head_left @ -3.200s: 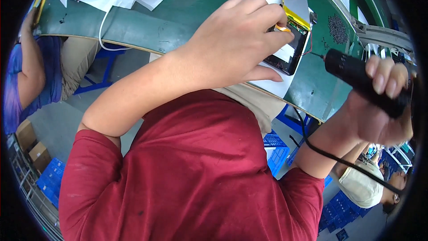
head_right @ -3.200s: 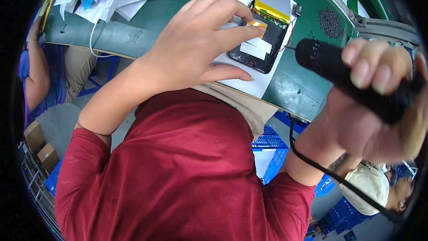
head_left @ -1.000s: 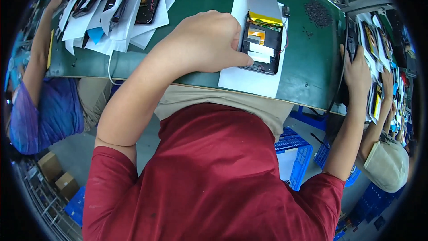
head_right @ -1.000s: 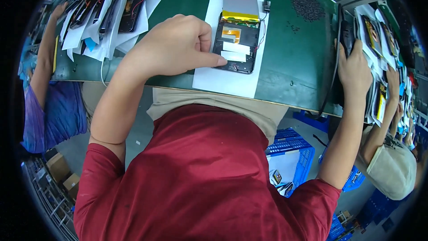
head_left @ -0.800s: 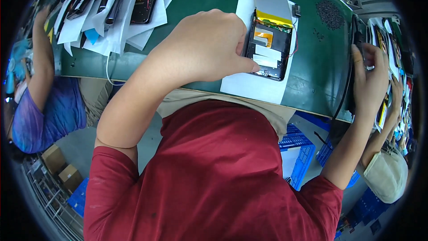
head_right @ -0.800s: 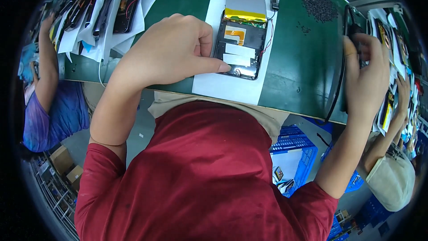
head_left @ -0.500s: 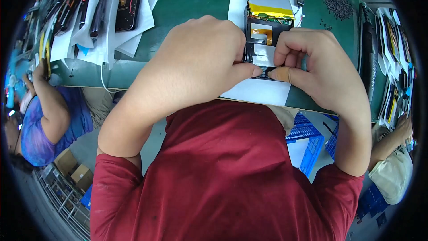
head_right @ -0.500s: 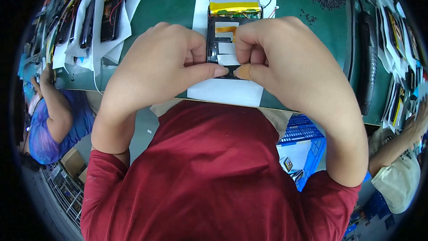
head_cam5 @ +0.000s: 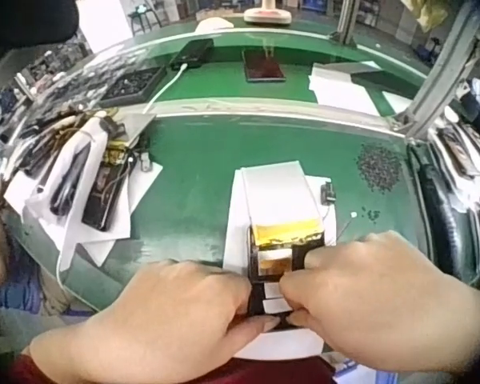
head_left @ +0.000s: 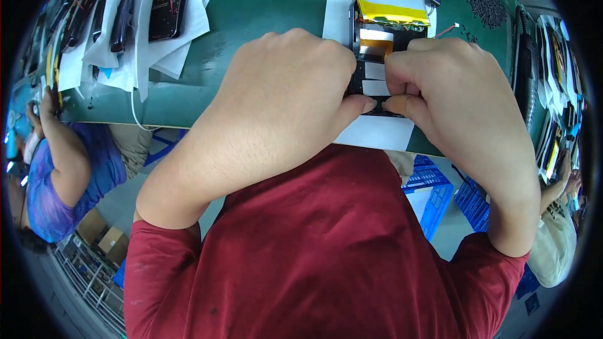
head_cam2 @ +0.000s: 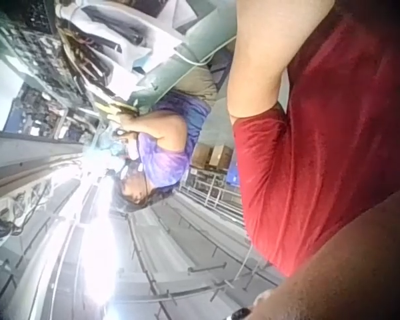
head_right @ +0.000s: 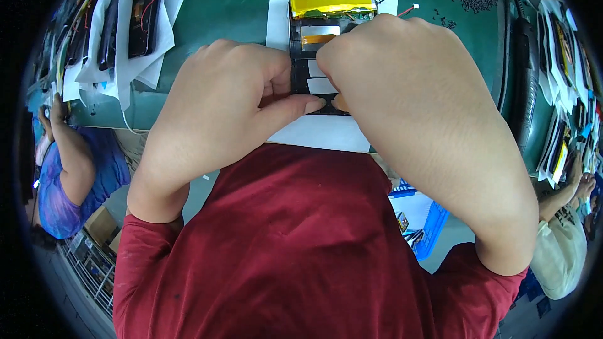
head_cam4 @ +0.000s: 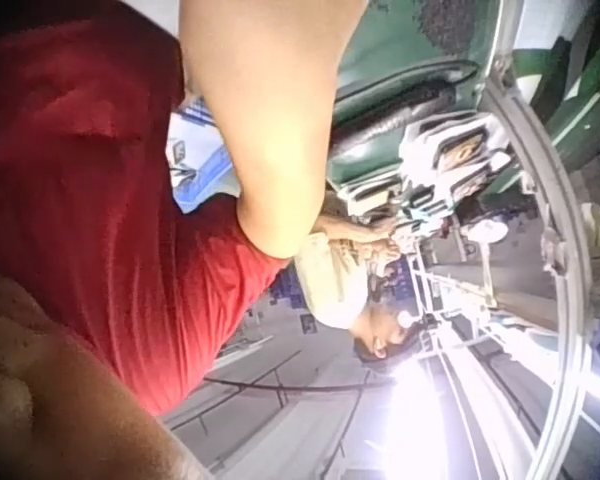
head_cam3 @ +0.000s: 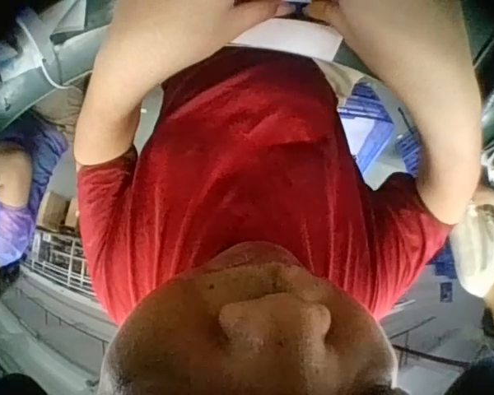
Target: Assembling electronic devices on a production line using an electric screwdriver.
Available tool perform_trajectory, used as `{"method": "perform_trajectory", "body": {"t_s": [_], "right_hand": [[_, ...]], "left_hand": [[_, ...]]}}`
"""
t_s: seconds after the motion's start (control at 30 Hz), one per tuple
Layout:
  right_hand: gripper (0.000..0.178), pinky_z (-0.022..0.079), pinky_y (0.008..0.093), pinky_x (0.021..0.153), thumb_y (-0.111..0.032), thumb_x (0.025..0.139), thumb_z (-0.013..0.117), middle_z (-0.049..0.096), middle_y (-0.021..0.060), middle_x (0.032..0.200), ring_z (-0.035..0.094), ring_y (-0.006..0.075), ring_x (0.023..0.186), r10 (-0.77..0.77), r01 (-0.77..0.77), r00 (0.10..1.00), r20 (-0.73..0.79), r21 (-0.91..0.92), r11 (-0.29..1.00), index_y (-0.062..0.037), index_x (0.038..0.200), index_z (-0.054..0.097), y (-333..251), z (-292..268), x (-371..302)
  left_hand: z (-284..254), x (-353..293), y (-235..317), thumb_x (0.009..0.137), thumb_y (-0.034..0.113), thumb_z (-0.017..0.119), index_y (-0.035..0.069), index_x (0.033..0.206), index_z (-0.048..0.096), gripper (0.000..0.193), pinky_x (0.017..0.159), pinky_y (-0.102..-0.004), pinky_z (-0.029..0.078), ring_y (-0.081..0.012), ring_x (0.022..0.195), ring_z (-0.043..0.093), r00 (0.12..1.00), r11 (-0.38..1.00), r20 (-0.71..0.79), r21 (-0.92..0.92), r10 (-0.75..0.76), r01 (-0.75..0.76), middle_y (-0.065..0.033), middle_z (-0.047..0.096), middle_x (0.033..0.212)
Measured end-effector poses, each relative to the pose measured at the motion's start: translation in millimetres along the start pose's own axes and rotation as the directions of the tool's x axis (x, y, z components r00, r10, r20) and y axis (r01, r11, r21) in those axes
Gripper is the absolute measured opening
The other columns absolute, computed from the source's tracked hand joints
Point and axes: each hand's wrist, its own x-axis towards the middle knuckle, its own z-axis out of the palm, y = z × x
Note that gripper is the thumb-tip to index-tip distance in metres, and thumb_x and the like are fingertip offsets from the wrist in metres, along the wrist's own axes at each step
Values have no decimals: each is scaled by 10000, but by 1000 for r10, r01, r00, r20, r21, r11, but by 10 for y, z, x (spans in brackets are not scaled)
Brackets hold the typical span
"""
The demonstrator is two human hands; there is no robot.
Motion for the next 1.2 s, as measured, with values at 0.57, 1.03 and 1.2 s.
{"method": "perform_trajectory", "body": {"t_s": [0.57, 1.03, 1.2], "right_hand": [[177, 509, 414, 679, -102, 766, 790, 637, 98, 805, 669, 296, 771, 7, -8, 1000, 29, 15, 1000, -50, 843, 639, -7, -94, 0], [330, 458, 258, 519, -287, 901, 798, 694, 53, 671, 587, 82, 563, 561, -421, 826, -56, 602, 679, 24, 816, 726, 554, 59, 72], [213, 488, 266, 562, -183, 887, 760, 719, 59, 713, 634, 90, 616, 557, -272, 815, -159, 744, 610, 27, 856, 744, 518, 160, -29]], "left_hand": [[1, 31, 7, 818, 303, 809, 36, 668, 639, 350, 562, -434, 484, -348, 603, 645, 998, 999, -59, -31, 39, -41, -135, 650, 642], [-95, -20, 16, 852, 374, 801, 29, 653, 655, 424, 527, -424, 440, -323, 556, 620, 997, 987, 52, -149, -59, 66, -134, 638, 610], [-92, -106, -34, 905, 268, 771, -5, 784, 699, 307, 508, -349, 428, -228, 508, 595, 995, 929, -68, -367, -66, 37, -131, 645, 628]]}}
